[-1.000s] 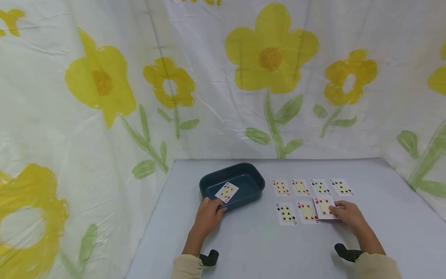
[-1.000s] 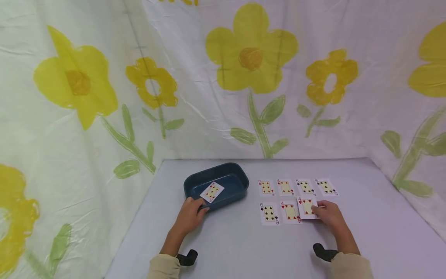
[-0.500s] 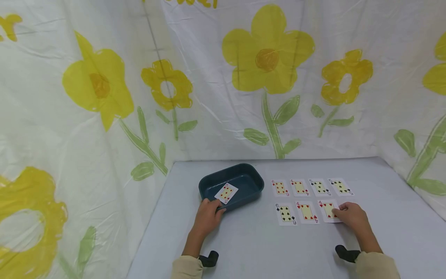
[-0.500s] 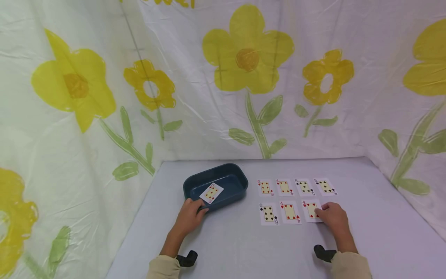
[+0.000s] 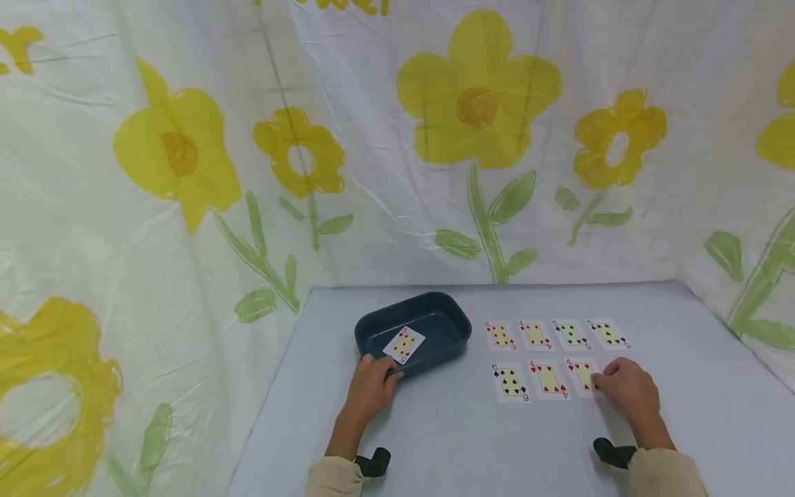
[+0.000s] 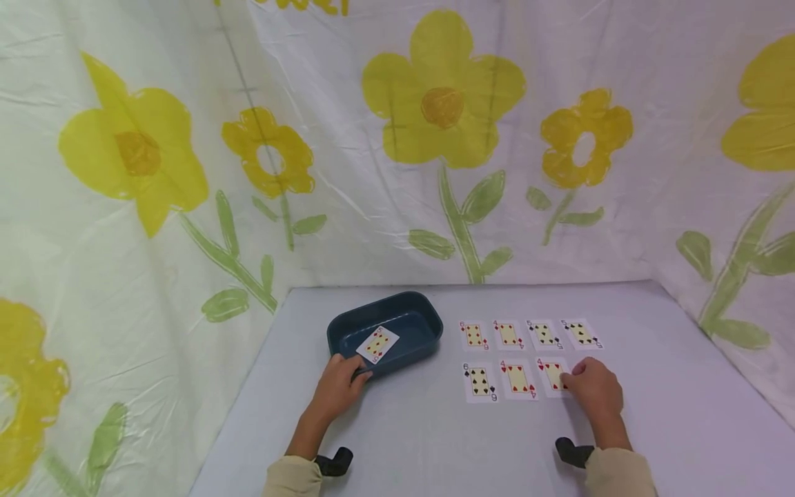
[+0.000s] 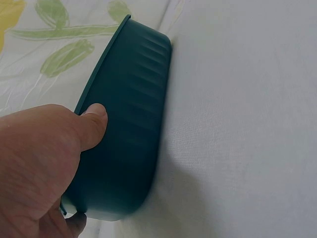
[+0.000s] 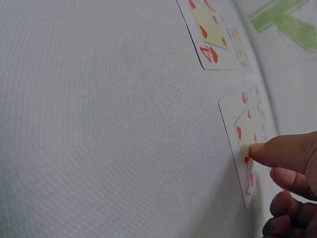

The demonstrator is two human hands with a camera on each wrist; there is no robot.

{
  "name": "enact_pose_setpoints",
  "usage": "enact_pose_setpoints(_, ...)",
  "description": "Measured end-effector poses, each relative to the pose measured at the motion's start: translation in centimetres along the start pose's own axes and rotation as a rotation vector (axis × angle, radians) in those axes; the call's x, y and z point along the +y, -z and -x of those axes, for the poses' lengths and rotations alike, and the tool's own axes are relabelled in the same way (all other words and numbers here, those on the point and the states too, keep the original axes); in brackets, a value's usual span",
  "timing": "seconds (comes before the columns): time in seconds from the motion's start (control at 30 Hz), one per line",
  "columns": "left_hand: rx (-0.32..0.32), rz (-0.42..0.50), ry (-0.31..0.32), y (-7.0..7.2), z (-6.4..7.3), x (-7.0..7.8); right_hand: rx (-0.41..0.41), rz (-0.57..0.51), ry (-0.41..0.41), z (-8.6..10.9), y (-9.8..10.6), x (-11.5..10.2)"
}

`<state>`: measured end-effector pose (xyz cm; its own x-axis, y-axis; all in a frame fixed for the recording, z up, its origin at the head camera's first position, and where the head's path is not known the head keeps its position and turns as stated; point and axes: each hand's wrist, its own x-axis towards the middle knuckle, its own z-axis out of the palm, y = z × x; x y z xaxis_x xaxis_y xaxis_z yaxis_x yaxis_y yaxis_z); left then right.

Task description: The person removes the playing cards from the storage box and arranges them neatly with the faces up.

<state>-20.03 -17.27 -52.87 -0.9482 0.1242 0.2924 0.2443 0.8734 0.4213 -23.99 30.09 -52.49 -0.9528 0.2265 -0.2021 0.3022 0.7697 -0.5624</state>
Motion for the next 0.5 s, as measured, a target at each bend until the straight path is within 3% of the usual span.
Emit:
enact_pose_setpoints(0.3, -0.010, 0.004, 0.011, 0.0, -0.1, 0.0, -0.057, -0.068, -0.008, -0.1, 0.2, 0.3)
enact_pose_setpoints(0.5, -0.015, 0.000, 0.014, 0.1, -0.1, 0.0, -0.109, -0.133, -0.058, -0.9, 0.4, 0.9)
